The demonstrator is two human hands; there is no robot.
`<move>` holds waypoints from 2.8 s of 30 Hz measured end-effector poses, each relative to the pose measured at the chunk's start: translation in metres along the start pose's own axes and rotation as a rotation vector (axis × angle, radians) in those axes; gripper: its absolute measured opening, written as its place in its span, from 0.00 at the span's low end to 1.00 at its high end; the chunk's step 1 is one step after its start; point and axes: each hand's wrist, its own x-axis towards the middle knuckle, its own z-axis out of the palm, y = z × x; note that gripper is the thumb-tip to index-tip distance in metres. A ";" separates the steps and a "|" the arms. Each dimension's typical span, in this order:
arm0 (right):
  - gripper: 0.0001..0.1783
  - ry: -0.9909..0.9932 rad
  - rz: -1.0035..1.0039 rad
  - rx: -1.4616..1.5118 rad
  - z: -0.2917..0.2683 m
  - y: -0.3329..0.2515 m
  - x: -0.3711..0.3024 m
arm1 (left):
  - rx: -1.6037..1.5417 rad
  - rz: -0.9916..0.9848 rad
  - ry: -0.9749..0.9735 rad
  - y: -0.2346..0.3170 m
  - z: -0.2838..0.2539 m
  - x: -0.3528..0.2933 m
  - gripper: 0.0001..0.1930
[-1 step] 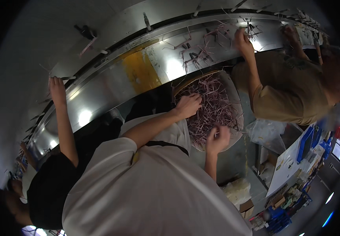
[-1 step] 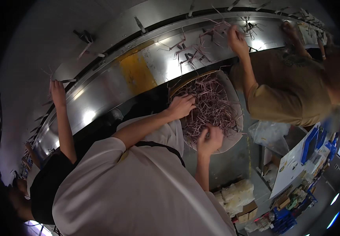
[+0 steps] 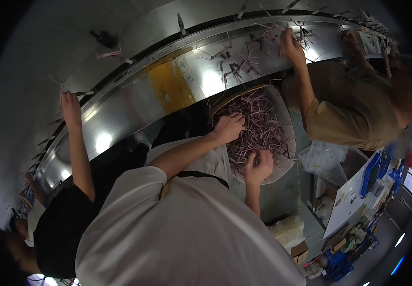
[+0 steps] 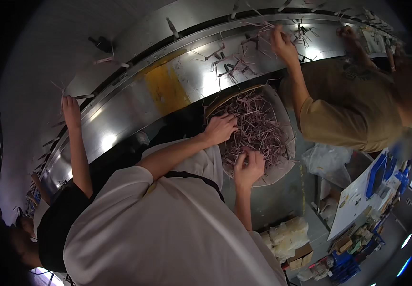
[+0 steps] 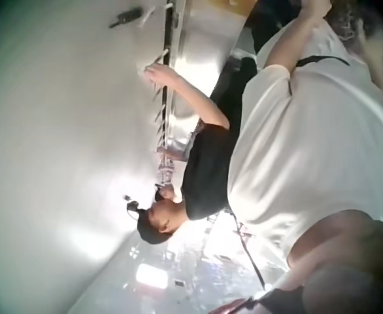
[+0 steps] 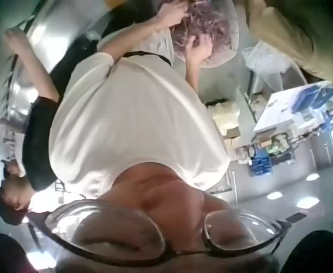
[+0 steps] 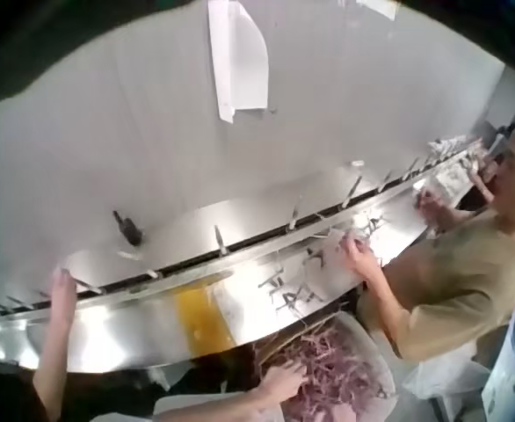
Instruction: Manual assembly of thin plastic wire-like components into fixtures on a moving factory conveyor belt.
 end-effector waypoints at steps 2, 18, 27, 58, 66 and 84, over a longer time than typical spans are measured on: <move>0.08 -0.020 0.228 0.135 0.024 0.009 -0.013 | -0.035 0.000 0.040 0.010 0.002 0.002 0.10; 0.29 0.000 1.278 1.519 0.118 0.084 -0.034 | -0.542 -0.647 -0.204 -0.009 0.029 -0.001 0.17; 0.15 0.077 1.081 1.277 0.098 0.047 -0.020 | -0.997 -0.813 -0.041 -0.002 0.040 -0.005 0.14; 0.09 -0.557 -0.799 0.339 0.172 -0.047 0.104 | -1.402 -0.953 0.806 -0.084 -0.152 -0.213 0.12; 0.24 -0.220 0.028 0.270 0.178 0.184 0.029 | -1.324 -0.694 0.719 -0.063 -0.170 -0.166 0.15; 0.13 -0.817 -0.343 1.247 0.114 -0.288 0.066 | -1.125 -0.494 0.994 -0.032 -0.259 -0.174 0.11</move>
